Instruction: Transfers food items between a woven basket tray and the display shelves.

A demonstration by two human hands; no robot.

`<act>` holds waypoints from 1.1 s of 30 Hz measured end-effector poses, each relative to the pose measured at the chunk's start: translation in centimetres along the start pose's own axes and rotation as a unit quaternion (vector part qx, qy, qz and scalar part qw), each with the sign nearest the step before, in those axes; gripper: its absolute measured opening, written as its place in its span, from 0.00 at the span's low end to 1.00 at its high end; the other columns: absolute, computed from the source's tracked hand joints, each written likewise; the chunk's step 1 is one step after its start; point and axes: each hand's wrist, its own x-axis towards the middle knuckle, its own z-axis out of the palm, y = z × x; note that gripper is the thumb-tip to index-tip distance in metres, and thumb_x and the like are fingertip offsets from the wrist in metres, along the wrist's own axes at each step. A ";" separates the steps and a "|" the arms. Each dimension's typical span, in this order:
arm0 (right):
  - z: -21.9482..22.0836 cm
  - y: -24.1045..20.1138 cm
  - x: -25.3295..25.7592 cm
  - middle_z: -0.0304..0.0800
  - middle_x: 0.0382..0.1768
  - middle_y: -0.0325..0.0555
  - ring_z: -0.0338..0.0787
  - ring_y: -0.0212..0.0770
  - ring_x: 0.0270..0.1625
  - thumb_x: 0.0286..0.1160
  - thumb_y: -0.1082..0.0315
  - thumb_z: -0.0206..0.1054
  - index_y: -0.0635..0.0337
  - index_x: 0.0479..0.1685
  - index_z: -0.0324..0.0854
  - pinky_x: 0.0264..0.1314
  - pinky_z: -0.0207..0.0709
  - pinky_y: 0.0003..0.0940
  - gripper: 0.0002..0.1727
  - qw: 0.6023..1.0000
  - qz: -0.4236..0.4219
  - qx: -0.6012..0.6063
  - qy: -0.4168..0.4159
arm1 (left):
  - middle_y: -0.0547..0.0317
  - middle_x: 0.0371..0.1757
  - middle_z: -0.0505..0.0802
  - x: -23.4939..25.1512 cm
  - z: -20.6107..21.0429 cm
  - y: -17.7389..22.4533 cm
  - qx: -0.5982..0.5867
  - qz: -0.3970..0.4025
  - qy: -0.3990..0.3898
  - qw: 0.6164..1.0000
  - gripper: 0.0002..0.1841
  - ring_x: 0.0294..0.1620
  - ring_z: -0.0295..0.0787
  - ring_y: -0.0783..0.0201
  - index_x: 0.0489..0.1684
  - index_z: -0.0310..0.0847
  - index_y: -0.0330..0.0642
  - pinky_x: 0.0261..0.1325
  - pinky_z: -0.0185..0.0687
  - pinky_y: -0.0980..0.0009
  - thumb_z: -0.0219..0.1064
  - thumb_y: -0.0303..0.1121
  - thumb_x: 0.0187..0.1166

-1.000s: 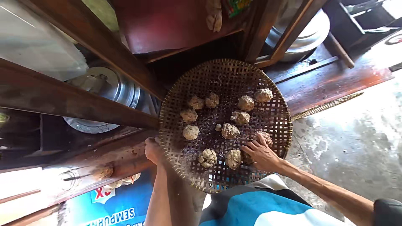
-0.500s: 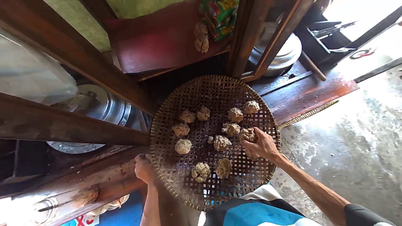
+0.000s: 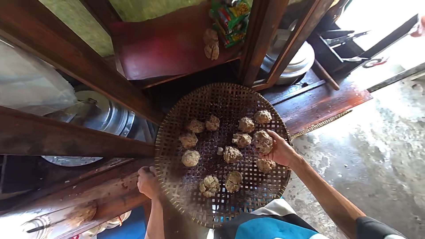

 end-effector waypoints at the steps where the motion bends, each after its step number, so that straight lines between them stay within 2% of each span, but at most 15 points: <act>1: 0.0 0.0 0.1 0.91 0.50 0.51 0.94 0.45 0.43 0.91 0.38 0.36 0.53 0.71 0.72 0.46 0.89 0.39 0.33 1.000 -0.016 -0.014 0.005 | 0.31 0.55 0.92 -0.1 0.0 0.1 0.000 -0.001 -0.001 1.000 0.20 0.61 0.90 0.33 0.68 0.80 0.34 0.61 0.79 0.38 0.52 0.40 0.91; 3: -0.2 0.2 0.4 0.89 0.57 0.50 0.92 0.43 0.52 0.94 0.46 0.42 0.56 0.75 0.72 0.54 0.88 0.40 0.28 0.990 -0.080 -0.105 0.040 | 0.31 0.55 0.92 -0.1 0.0 -0.1 0.001 -0.004 -0.004 1.000 0.21 0.62 0.89 0.32 0.68 0.79 0.34 0.62 0.79 0.38 0.53 0.40 0.91; 5: -1.1 0.7 1.1 0.87 0.65 0.51 0.89 0.41 0.62 0.90 0.50 0.56 0.57 0.77 0.75 0.63 0.82 0.40 0.26 0.941 -0.164 -0.279 0.095 | 0.31 0.55 0.92 -0.1 0.0 -0.1 0.004 -0.005 -0.003 1.000 0.20 0.61 0.90 0.32 0.68 0.80 0.34 0.62 0.79 0.37 0.53 0.40 0.91; 7: -2.0 1.1 1.8 0.84 0.71 0.57 0.86 0.52 0.70 0.76 0.42 0.67 0.53 0.83 0.72 0.73 0.77 0.54 0.38 0.845 -0.204 -0.472 0.148 | 0.32 0.53 0.93 -0.2 0.0 -0.1 0.009 -0.004 0.001 1.000 0.20 0.60 0.90 0.34 0.67 0.80 0.35 0.61 0.80 0.39 0.53 0.40 0.91; 9: -2.2 1.6 2.0 0.84 0.70 0.63 0.85 0.62 0.70 0.73 0.39 0.70 0.53 0.83 0.71 0.72 0.73 0.64 0.41 0.746 -0.230 -0.599 0.180 | 0.33 0.54 0.93 -0.3 -0.1 -0.2 0.010 -0.007 -0.005 1.000 0.20 0.60 0.90 0.35 0.67 0.81 0.35 0.61 0.80 0.39 0.54 0.40 0.91; 11: -1.6 2.2 1.9 0.83 0.71 0.64 0.80 0.67 0.75 0.73 0.49 0.72 0.58 0.78 0.77 0.77 0.68 0.65 0.35 0.693 -0.279 -0.633 0.202 | 0.33 0.54 0.93 -0.3 -0.3 -0.1 0.007 -0.007 -0.007 1.000 0.20 0.61 0.90 0.34 0.67 0.81 0.34 0.61 0.80 0.39 0.54 0.39 0.91; 13: -0.3 2.4 1.5 0.78 0.76 0.65 0.72 0.69 0.81 0.72 0.58 0.73 0.61 0.74 0.79 0.82 0.63 0.65 0.30 0.669 -0.335 -0.632 0.203 | 0.33 0.53 0.93 -0.3 -0.4 0.0 0.003 0.001 0.002 1.000 0.20 0.59 0.91 0.34 0.66 0.81 0.33 0.60 0.80 0.39 0.53 0.39 0.91; 16: 2.2 3.1 0.5 0.85 0.69 0.60 0.81 0.62 0.74 0.77 0.59 0.68 0.62 0.70 0.82 0.76 0.73 0.58 0.24 0.665 -0.392 -0.623 0.128 | 0.31 0.56 0.92 -0.5 -0.9 0.4 0.003 -0.004 -0.016 1.000 0.21 0.62 0.90 0.34 0.69 0.80 0.32 0.64 0.79 0.40 0.52 0.39 0.91; 18: 3.7 4.2 -0.5 0.89 0.65 0.53 0.88 0.50 0.68 0.81 0.55 0.66 0.59 0.73 0.81 0.73 0.80 0.48 0.26 0.685 -0.349 -0.639 0.020 | 0.31 0.58 0.92 -0.2 -0.8 0.2 0.008 -0.007 -0.029 1.000 0.22 0.65 0.89 0.34 0.70 0.79 0.32 0.67 0.78 0.40 0.52 0.40 0.91; 19: 4.5 4.9 -1.0 0.89 0.66 0.52 0.89 0.48 0.67 0.80 0.53 0.67 0.58 0.75 0.79 0.72 0.81 0.48 0.28 0.688 -0.316 -0.652 -0.038 | 0.30 0.58 0.91 0.1 -0.5 -0.2 0.008 -0.008 -0.033 0.999 0.22 0.65 0.88 0.34 0.70 0.79 0.32 0.69 0.78 0.40 0.52 0.40 0.91; 23: 5.8 9.0 -1.4 0.72 0.83 0.54 0.75 0.59 0.81 0.63 0.51 0.82 0.50 0.87 0.67 0.74 0.75 0.60 0.47 0.616 -0.238 -0.730 -0.176 | 0.32 0.56 0.92 0.6 0.2 -0.7 0.013 -0.015 -0.036 0.999 0.21 0.64 0.89 0.35 0.69 0.80 0.35 0.67 0.78 0.40 0.54 0.41 0.91; 26: 5.5 11.5 -0.2 0.64 0.88 0.55 0.69 0.62 0.84 0.62 0.60 0.82 0.48 0.90 0.63 0.74 0.74 0.59 0.49 0.594 -0.222 -0.752 -0.181 | 0.31 0.53 0.93 0.5 0.2 -0.8 0.000 -0.010 -0.028 1.000 0.20 0.61 0.90 0.34 0.68 0.80 0.35 0.64 0.79 0.38 0.54 0.40 0.90; 28: 5.3 12.0 0.4 0.73 0.81 0.57 0.76 0.62 0.79 0.62 0.63 0.79 0.51 0.83 0.71 0.72 0.77 0.57 0.41 0.605 -0.241 -0.744 -0.151 | 0.32 0.51 0.93 0.5 0.5 -0.9 -0.004 -0.005 -0.019 1.000 0.20 0.59 0.90 0.34 0.67 0.80 0.35 0.63 0.79 0.38 0.54 0.40 0.91; 30: 5.4 11.6 0.5 0.79 0.75 0.58 0.82 0.59 0.75 0.62 0.55 0.79 0.53 0.78 0.75 0.71 0.78 0.56 0.39 0.631 -0.236 -0.729 -0.124 | 0.32 0.49 0.93 0.7 0.8 -1.1 -0.005 -0.001 -0.006 1.000 0.19 0.57 0.91 0.34 0.65 0.80 0.35 0.61 0.80 0.38 0.55 0.40 0.90; 33: 5.6 9.9 0.1 0.87 0.67 0.56 0.89 0.54 0.65 0.58 0.44 0.81 0.56 0.76 0.77 0.68 0.80 0.58 0.44 0.723 -0.168 -0.660 -0.116 | 0.33 0.48 0.93 0.8 1.0 -1.1 -0.009 0.000 0.003 1.000 0.19 0.56 0.91 0.35 0.63 0.81 0.36 0.59 0.81 0.39 0.56 0.41 0.89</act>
